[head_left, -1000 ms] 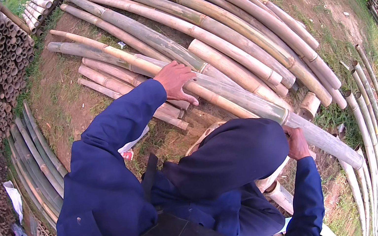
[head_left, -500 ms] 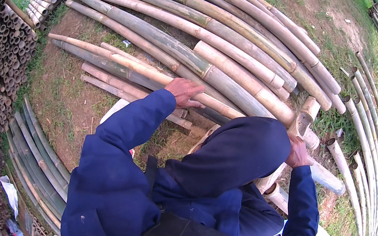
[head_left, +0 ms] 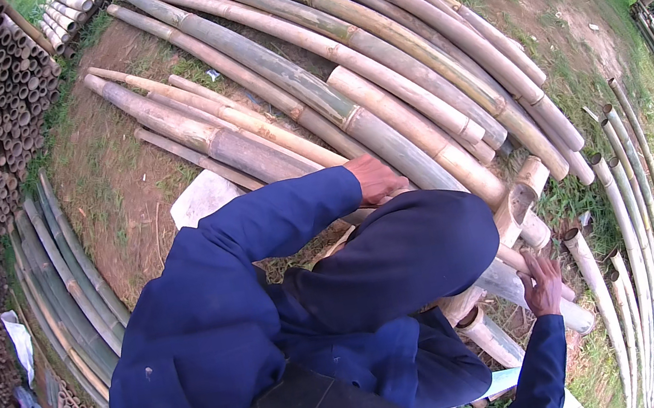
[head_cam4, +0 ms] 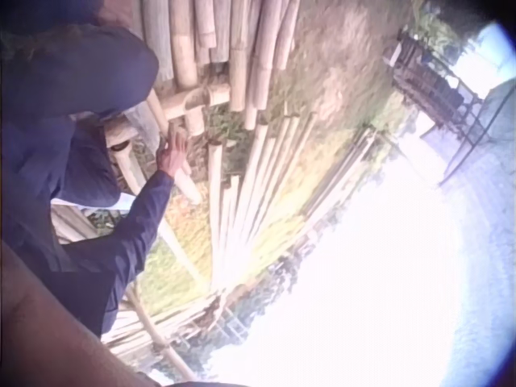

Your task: The person uses a hand saw to cut bamboo poles into shorter sections. They position each pole on a makeshift sawhorse, saw through it, and then move the cut pieces aside.

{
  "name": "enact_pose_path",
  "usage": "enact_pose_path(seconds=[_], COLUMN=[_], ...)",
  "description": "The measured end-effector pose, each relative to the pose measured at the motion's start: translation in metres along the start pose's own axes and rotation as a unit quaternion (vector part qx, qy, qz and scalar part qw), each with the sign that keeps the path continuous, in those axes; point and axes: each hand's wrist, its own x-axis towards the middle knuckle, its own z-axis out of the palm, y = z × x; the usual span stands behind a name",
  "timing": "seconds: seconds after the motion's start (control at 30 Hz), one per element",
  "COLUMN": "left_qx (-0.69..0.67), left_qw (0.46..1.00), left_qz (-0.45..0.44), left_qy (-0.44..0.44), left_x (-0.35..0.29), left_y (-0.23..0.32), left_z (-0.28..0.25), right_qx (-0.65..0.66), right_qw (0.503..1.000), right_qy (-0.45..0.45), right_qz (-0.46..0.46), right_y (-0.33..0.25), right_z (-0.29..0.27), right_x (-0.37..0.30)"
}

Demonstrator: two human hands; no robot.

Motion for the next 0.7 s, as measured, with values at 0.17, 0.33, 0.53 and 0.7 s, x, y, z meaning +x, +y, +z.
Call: enact_pose_path(seconds=[0.17,0.33,0.53,0.7], left_qx=[0.010,-0.001,-0.006,0.016], left_qw=[0.999,0.999,1.000,0.999], left_qz=[-0.025,-0.022,-0.009,-0.022], left_qy=[-0.043,-0.042,-0.013,-0.035], left_x=[0.006,0.007,0.004,-0.006], left_y=[0.007,0.009,-0.008,-0.006], left_z=[-0.008,-0.013,0.009,0.007], right_qx=[-0.001,0.031,0.025,0.032], right_qw=[1.000,0.999,0.999,0.999], right_qy=[0.002,-0.002,0.015,0.026], right_qz=[0.016,0.035,0.021,0.021], right_y=[0.004,0.010,0.009,-0.007], right_z=[0.001,0.003,0.008,0.011], right_x=[-0.005,0.003,0.006,-0.002])
